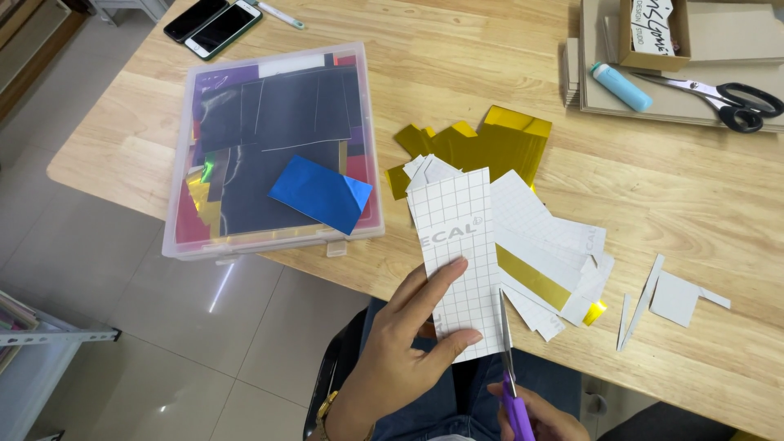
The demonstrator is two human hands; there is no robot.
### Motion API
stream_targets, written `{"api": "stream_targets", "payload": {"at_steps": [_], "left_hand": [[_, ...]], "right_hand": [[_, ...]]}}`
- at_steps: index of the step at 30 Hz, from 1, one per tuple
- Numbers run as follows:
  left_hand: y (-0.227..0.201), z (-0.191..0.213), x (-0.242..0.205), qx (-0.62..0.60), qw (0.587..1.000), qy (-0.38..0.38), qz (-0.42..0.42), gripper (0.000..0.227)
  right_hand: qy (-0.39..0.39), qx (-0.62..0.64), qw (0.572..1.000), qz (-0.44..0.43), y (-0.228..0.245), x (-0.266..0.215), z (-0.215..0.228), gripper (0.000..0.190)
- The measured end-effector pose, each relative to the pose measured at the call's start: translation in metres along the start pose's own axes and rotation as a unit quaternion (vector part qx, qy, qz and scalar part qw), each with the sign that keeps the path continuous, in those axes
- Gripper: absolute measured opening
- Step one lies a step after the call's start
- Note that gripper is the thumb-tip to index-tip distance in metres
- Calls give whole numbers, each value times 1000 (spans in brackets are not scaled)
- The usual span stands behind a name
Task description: Sorting and trimming various colored vinyl scraps and placing them into a storage container or trash bag.
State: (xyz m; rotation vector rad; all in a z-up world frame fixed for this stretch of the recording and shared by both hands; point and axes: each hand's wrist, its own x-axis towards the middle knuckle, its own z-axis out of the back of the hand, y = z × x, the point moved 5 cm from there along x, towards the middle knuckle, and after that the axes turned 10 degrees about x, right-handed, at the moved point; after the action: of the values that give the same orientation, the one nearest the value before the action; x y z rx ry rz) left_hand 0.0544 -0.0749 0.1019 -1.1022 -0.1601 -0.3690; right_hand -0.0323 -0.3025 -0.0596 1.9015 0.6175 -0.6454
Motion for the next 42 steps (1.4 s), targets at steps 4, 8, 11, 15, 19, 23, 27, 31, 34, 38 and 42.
{"api": "stream_targets", "payload": {"at_steps": [4,8,11,15,19,23,27,31,34,38,42], "left_hand": [[5,-2,-1,-15,1000,-5,5,62],[5,-1,0,-18,1000,-8,9,62],[5,-1,0,-7,1000,-12,7,62],[4,-2,-1,-20,1000,-7,17,63],[7,-7,-1,-24,1000,-4,-11,65],[-6,-19,1,-28,998,44,-20,63],[-1,-29,0,-52,996,66,8,65],[2,-33,1,-56,997,56,9,67],[8,-38,0,-77,991,81,67,70],[11,-46,-1,-113,986,82,96,71],[10,-55,2,-124,980,100,115,72]], "right_hand": [[-16,10,999,-30,-3,1,3,46],[9,-73,997,27,1,0,7,47],[-12,-192,981,-8,1,3,13,53],[44,-231,971,52,-7,11,24,59],[64,-89,986,124,-9,6,13,54],[151,-21,963,220,6,-4,-3,60],[92,-8,974,208,5,-1,6,69],[76,-59,970,222,-3,5,17,80],[108,-86,954,265,3,4,11,75],[112,-129,953,251,-4,13,23,80],[83,-67,964,243,-12,19,31,82]]}}
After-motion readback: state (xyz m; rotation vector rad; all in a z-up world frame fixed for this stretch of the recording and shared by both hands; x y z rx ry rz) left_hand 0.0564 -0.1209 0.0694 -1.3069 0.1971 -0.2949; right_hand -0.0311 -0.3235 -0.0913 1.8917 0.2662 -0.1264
